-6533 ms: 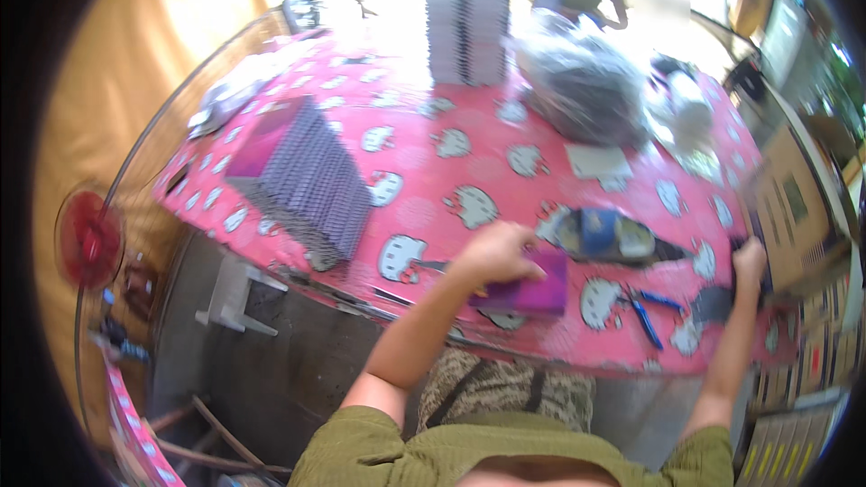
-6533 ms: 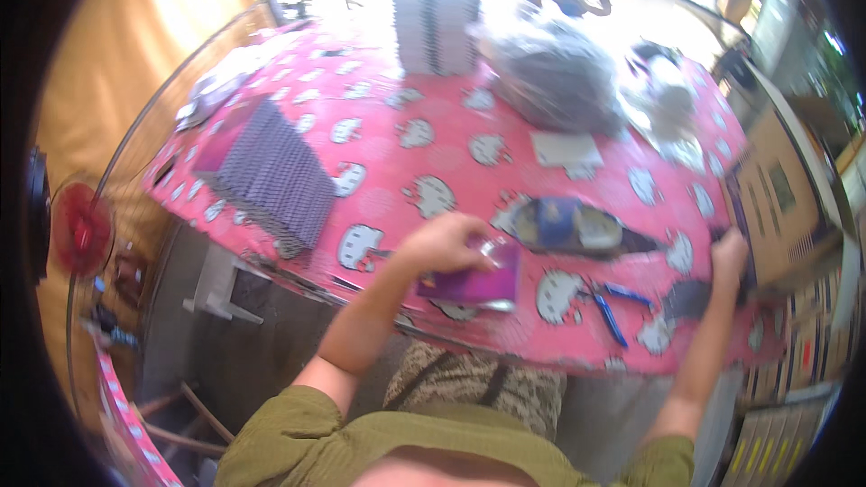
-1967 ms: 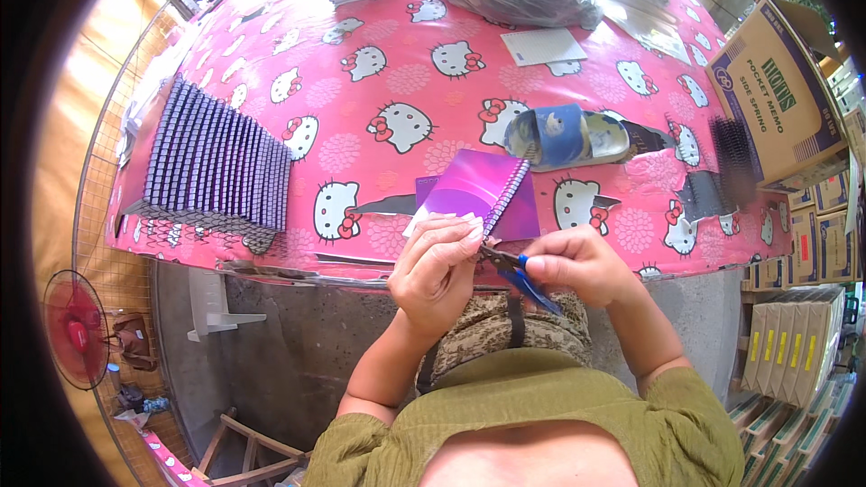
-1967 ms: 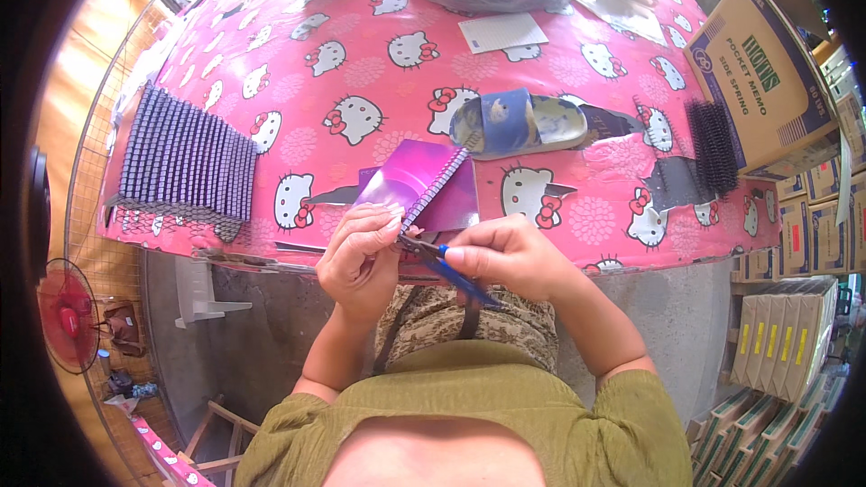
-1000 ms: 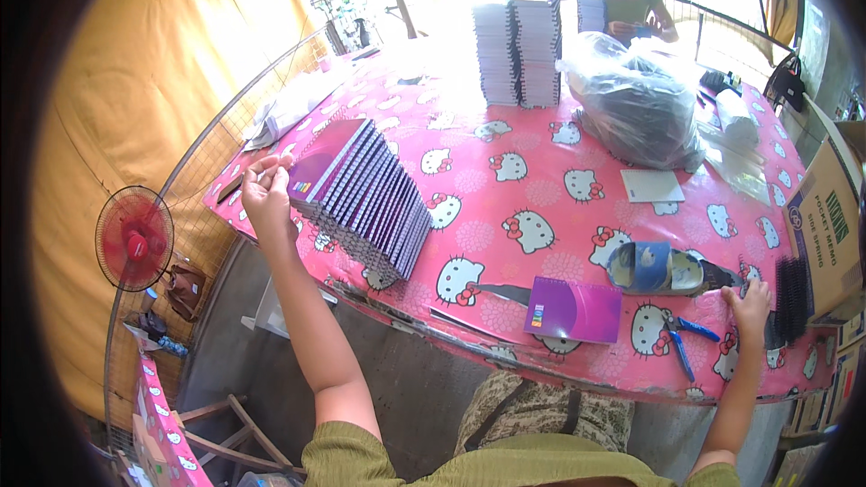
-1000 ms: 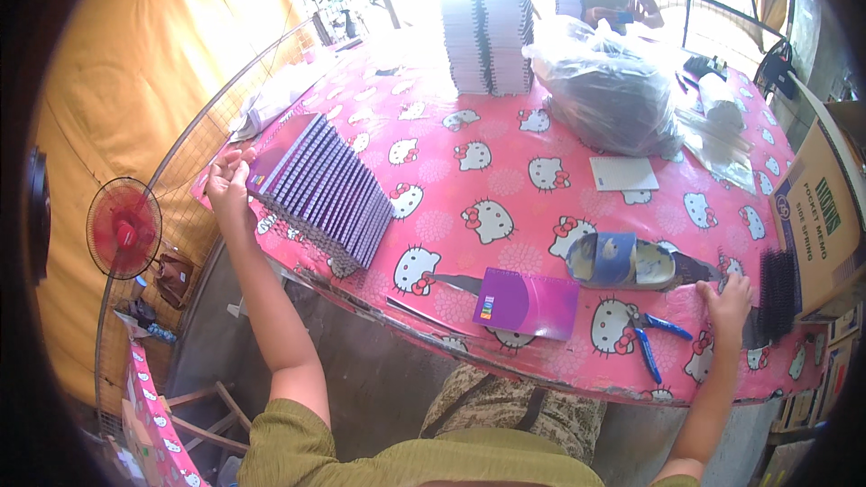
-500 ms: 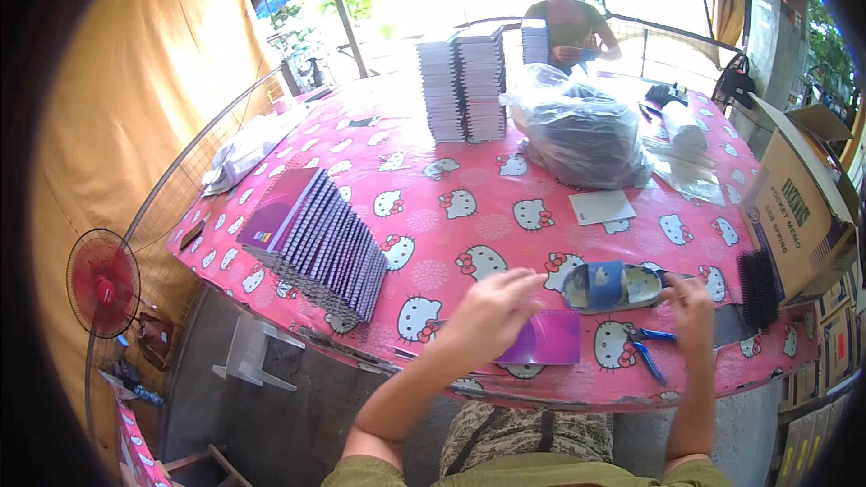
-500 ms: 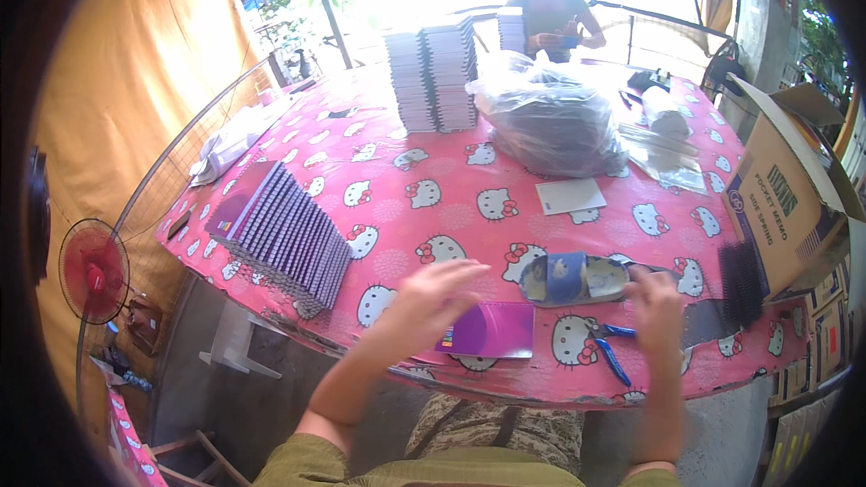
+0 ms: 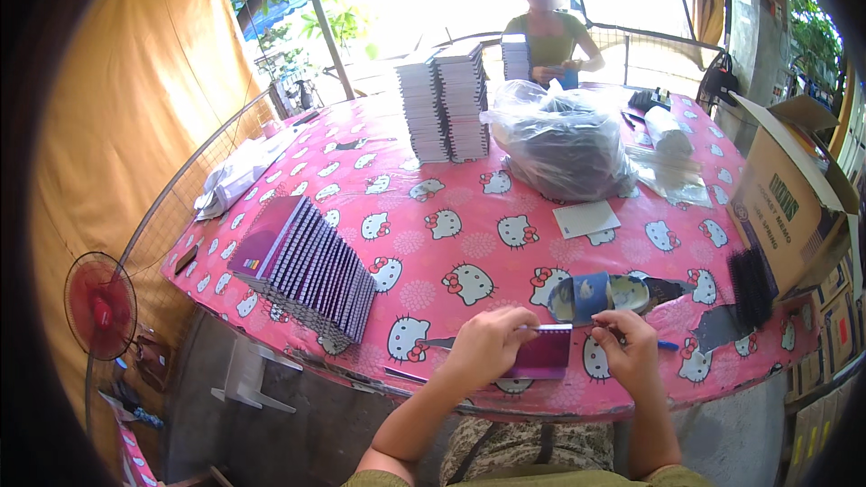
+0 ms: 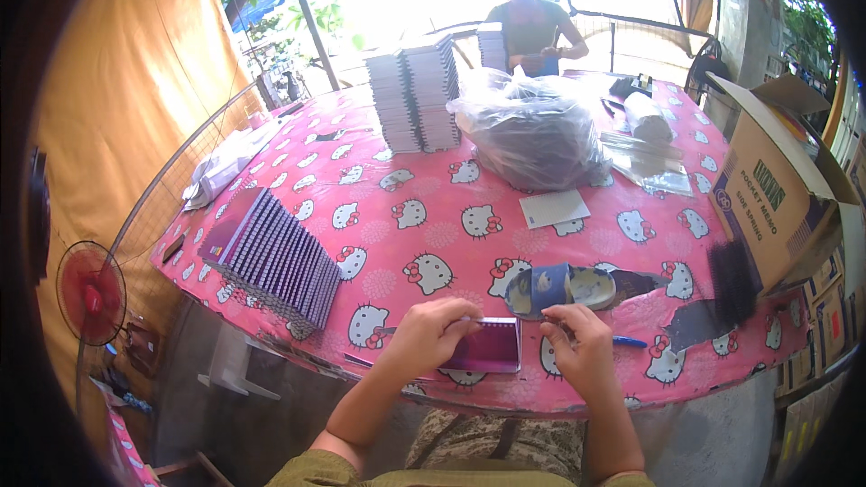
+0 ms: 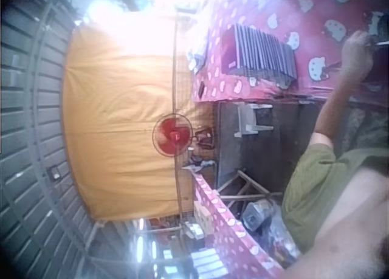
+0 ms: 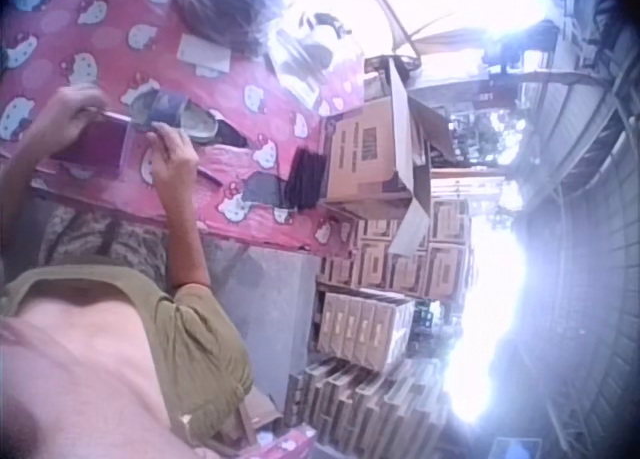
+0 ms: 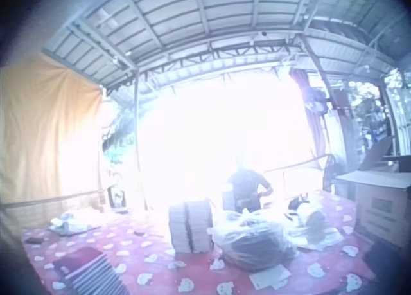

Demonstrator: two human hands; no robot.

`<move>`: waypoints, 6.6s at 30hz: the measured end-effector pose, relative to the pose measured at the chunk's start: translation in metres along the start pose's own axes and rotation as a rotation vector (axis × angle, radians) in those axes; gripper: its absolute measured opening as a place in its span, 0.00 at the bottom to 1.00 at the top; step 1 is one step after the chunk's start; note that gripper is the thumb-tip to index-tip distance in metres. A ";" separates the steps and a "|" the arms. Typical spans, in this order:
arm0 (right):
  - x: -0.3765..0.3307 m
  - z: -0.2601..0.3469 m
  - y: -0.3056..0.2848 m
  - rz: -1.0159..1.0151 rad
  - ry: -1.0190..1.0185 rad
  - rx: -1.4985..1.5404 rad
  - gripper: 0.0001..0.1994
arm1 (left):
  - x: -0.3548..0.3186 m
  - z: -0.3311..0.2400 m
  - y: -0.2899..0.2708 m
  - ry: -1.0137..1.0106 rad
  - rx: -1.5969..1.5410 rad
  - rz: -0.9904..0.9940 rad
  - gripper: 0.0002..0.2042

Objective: The person assembles notebooks by threading spiral bindings through pre-punched holes and using pliers to secure the ends.

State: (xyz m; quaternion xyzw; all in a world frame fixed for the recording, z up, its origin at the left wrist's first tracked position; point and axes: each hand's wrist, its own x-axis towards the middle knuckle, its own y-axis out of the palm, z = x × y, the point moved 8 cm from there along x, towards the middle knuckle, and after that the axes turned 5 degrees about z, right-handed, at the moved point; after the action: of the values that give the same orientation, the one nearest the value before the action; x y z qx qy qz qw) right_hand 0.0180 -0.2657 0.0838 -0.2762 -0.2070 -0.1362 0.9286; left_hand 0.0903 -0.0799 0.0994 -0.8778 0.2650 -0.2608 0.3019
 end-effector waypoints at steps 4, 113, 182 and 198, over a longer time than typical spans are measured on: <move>0.000 -0.001 0.012 0.064 0.091 0.153 0.07 | -0.022 -0.023 -0.001 0.144 0.228 -0.044 0.06; 0.029 -0.062 -0.002 0.476 -0.100 0.196 0.16 | -0.029 -0.018 0.005 0.055 0.026 -0.317 0.26; -0.086 -0.009 0.075 0.677 0.892 1.132 0.19 | -0.071 -0.010 0.022 0.381 -0.145 -0.540 0.14; 0.056 0.133 0.093 0.641 -0.792 -0.162 0.25 | -0.090 -0.046 -0.090 0.271 0.026 -0.630 0.20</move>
State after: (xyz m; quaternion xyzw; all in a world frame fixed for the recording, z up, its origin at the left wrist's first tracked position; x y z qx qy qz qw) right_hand 0.0599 -0.1217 0.1684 -0.4271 -0.4365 0.2548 0.7498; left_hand 0.0246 0.0192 0.1638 -0.8700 0.0153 -0.4590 0.1795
